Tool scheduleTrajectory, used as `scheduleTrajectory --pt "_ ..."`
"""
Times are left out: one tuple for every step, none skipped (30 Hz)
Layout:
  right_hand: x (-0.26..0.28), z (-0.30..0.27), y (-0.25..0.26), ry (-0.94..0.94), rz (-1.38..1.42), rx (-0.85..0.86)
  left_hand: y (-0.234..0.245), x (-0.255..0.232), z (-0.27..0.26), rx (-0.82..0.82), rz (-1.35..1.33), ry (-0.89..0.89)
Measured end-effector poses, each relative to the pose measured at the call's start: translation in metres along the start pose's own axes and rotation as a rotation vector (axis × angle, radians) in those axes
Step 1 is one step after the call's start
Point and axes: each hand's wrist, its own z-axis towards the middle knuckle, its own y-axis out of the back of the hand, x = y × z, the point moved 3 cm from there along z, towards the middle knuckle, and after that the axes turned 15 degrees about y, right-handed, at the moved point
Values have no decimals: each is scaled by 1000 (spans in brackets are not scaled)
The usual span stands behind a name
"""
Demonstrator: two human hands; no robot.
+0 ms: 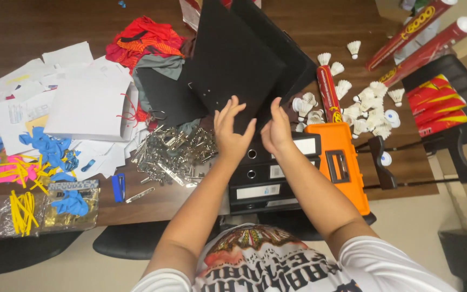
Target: Organizing and stacking black office binders on a workstation.
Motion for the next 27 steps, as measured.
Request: scheduleTrajectory --pt "0 -6 -5 7 -2 -5 5 -11 -4 6 -5 -4" --pt "1 -12 -11 44 43 20 7 -21 -7 85 49 -7" --pt "2 -17 -17 80 88 47 10 -31 -10 163 104 -12" --pt "15 -23 -30 87 86 44 11 -36 -13 167 100 -17" --pt "26 -33 -44 55 124 93 14 -41 -19 179 153 -74" --pt "36 -42 -58 22 162 141 16 -46 -25 192 205 -132" --pt "28 -43 -51 22 163 136 23 -48 -26 197 206 -131" --pt "22 -44 -43 65 -15 153 27 -49 -27 249 208 -114" --pt "16 -45 -34 109 -195 168 31 -51 -28 302 208 -99" --pt "15 -47 -30 111 -196 160 35 -43 -28 309 206 -100" --pt "15 -49 -25 139 -174 98 36 -35 -28 410 130 -63" --pt "15 -50 -21 168 -152 36 37 -28 -28 510 54 -26" --pt "18 -51 -19 172 -151 33 42 -26 -24 513 54 -30" --pt "19 -52 -15 149 -160 -20 50 -25 -19 433 99 -59" --pt "22 -55 -9 126 -171 -74 56 -25 -17 352 141 -87" --pt "27 -53 -3 131 -171 -75 62 -16 -9 354 140 -91" --pt "29 -55 7 62 -235 -155 71 -5 -3 251 208 -59" --pt "32 -57 17 -8 -299 -235 80 5 3 147 276 -27" --pt "36 -57 27 -5 -298 -240 87 14 7 153 276 -30" --pt "40 -57 35 13 -296 -196 96 24 12 107 293 21" --pt "44 -59 45 30 -293 -156 105 34 17 66 312 72" --pt "49 -58 49 33 -290 -165 111 39 20 75 313 68" --pt "54 -60 52 15 -224 -148 118 45 22 35 371 137" --pt "58 -62 56 -1 -157 -130 125 51 24 -6 430 204" --pt "65 -64 54 1 -156 -139 123 66 27 4 430 202" --pt "72 -67 52 -36 -153 -175 117 83 28 135 182 332" --pt "78 -67 50 -72 -149 -203 112 100 31 259 -71 455"
